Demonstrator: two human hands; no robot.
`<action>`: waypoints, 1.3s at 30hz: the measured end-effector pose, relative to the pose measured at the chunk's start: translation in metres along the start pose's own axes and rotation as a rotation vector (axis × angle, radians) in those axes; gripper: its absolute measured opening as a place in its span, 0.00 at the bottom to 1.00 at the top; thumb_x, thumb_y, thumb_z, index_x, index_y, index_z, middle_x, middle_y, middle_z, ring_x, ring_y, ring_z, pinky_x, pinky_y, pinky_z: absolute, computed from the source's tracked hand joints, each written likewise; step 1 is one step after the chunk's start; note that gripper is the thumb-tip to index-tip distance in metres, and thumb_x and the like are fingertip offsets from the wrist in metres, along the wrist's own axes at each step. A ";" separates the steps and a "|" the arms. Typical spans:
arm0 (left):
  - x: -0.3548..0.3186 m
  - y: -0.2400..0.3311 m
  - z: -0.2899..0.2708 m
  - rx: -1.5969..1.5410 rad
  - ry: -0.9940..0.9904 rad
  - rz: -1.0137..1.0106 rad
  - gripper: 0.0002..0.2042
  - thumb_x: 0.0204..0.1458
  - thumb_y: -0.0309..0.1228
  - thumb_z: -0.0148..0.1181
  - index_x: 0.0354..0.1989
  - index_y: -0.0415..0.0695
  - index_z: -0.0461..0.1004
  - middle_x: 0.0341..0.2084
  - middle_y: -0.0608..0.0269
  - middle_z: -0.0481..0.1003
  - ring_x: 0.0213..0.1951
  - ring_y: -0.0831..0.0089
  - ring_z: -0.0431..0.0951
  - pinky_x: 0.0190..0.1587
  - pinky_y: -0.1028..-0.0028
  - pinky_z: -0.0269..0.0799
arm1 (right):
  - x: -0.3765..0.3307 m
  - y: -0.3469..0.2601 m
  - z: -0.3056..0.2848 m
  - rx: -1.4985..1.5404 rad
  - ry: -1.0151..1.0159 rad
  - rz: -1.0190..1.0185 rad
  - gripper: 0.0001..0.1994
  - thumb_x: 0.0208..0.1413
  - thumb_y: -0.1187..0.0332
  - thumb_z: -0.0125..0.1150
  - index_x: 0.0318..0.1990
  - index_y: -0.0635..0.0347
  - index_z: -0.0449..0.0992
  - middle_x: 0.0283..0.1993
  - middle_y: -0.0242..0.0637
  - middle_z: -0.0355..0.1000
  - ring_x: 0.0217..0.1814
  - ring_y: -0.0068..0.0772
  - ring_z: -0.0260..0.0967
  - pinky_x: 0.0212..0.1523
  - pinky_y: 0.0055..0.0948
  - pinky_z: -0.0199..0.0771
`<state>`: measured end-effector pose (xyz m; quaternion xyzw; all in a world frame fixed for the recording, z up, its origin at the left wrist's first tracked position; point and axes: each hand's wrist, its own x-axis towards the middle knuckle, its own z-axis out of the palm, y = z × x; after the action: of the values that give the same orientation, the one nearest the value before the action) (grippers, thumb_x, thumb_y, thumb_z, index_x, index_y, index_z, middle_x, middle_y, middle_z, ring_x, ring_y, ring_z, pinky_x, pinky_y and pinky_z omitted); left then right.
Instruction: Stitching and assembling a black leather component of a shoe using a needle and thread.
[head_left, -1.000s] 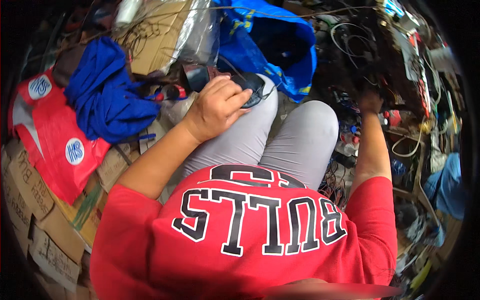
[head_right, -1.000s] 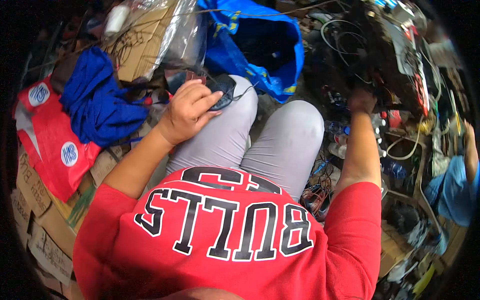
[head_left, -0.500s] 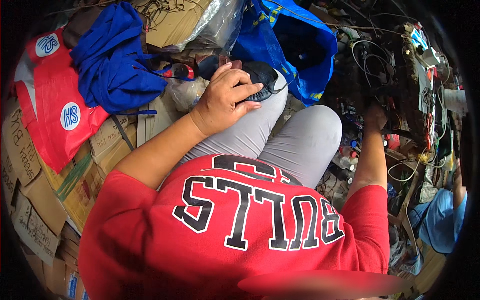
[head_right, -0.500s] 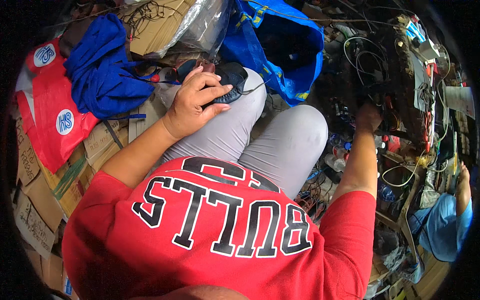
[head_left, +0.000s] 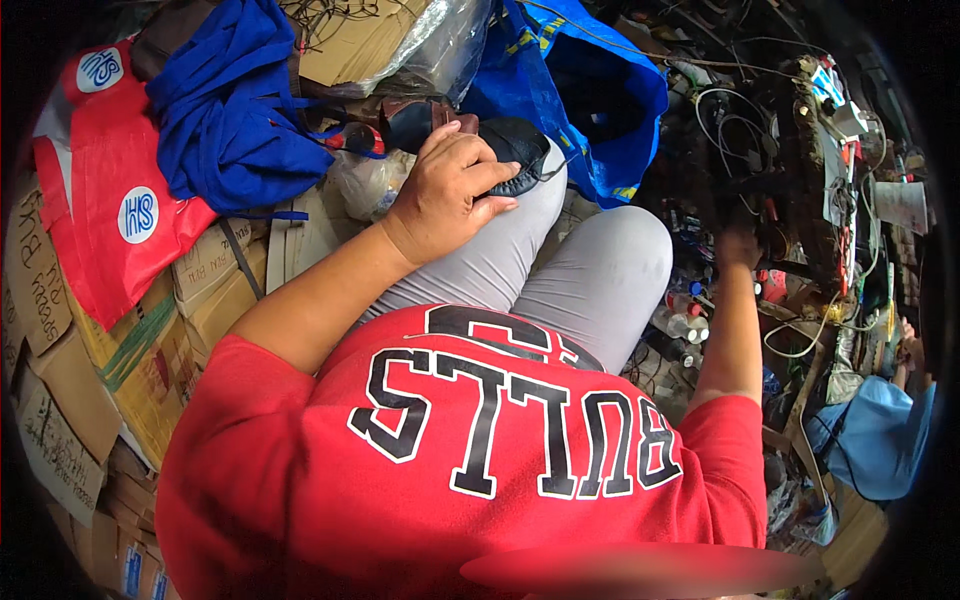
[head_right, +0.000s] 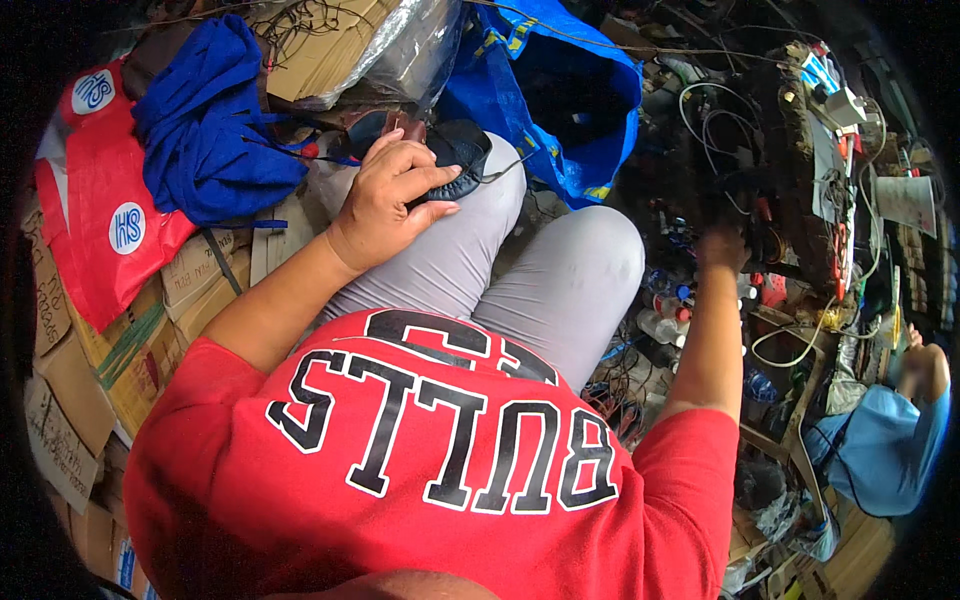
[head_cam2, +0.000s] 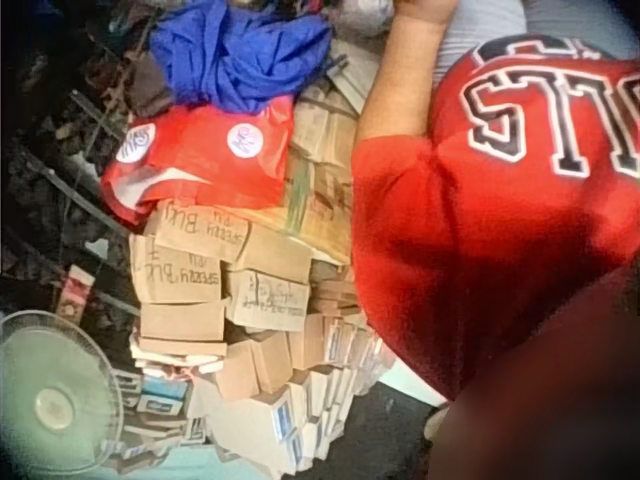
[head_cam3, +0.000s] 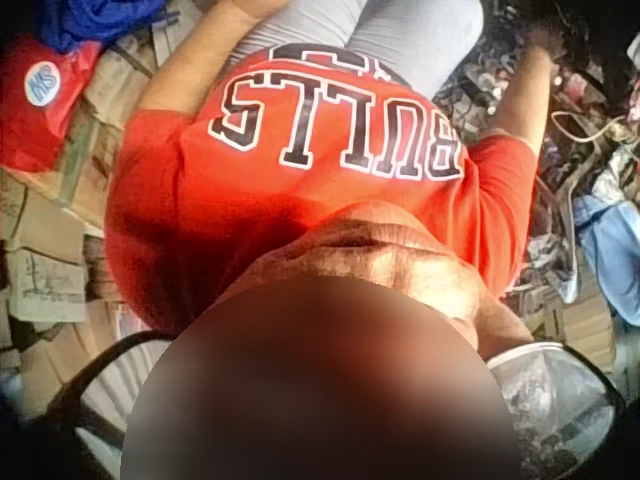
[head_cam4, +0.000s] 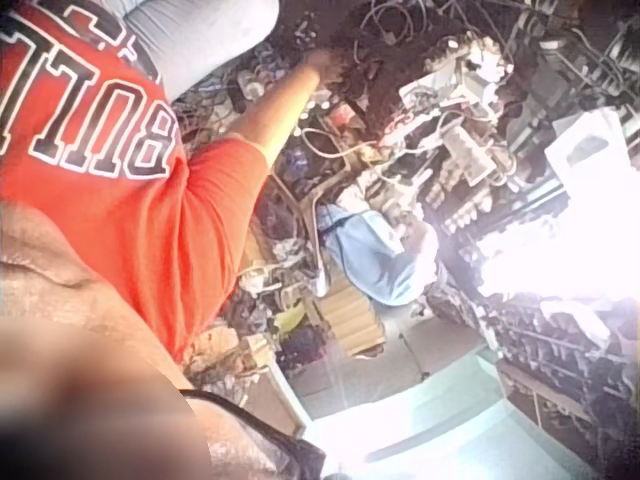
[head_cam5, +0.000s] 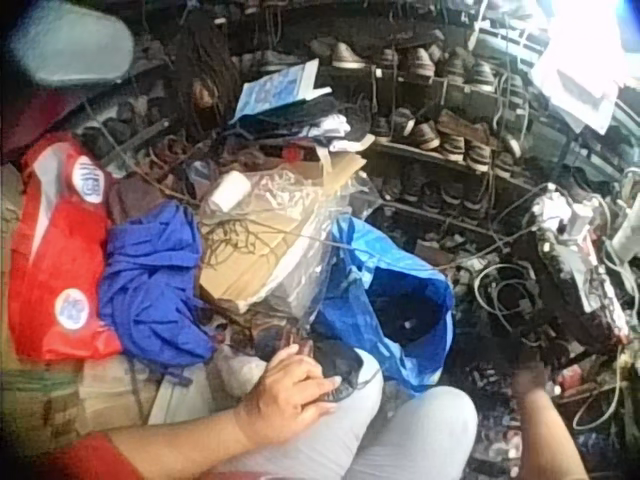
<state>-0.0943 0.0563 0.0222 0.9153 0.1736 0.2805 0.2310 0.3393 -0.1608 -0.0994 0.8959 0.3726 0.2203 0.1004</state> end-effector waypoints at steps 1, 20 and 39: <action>0.000 0.000 0.001 0.007 0.006 0.000 0.17 0.33 0.30 0.70 0.35 0.43 0.77 0.28 0.63 0.70 0.37 0.65 0.71 0.52 0.62 0.61 | -0.003 0.002 -0.010 0.045 -0.360 0.049 0.29 0.52 0.48 0.52 0.56 0.58 0.65 0.58 0.52 0.63 0.57 0.51 0.64 0.57 0.44 0.61; -0.007 0.007 0.017 -0.007 0.122 0.002 0.13 0.33 0.31 0.69 0.31 0.46 0.77 0.26 0.66 0.70 0.36 0.68 0.71 0.51 0.65 0.56 | -0.077 -0.170 -0.258 1.312 -0.324 -0.391 0.16 0.52 0.74 0.57 0.49 0.53 0.74 0.28 0.39 0.68 0.26 0.33 0.64 0.30 0.26 0.66; -0.009 -0.002 0.015 -0.010 0.095 0.026 0.12 0.34 0.29 0.68 0.30 0.46 0.76 0.27 0.65 0.69 0.37 0.67 0.71 0.52 0.65 0.55 | -0.068 -0.184 -0.273 1.188 -0.338 -0.483 0.14 0.50 0.74 0.56 0.46 0.55 0.75 0.29 0.46 0.71 0.32 0.46 0.70 0.34 0.37 0.70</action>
<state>-0.0923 0.0487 0.0063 0.9020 0.1708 0.3276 0.2234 0.0545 -0.0759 0.0563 0.7123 0.6003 -0.1949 -0.3071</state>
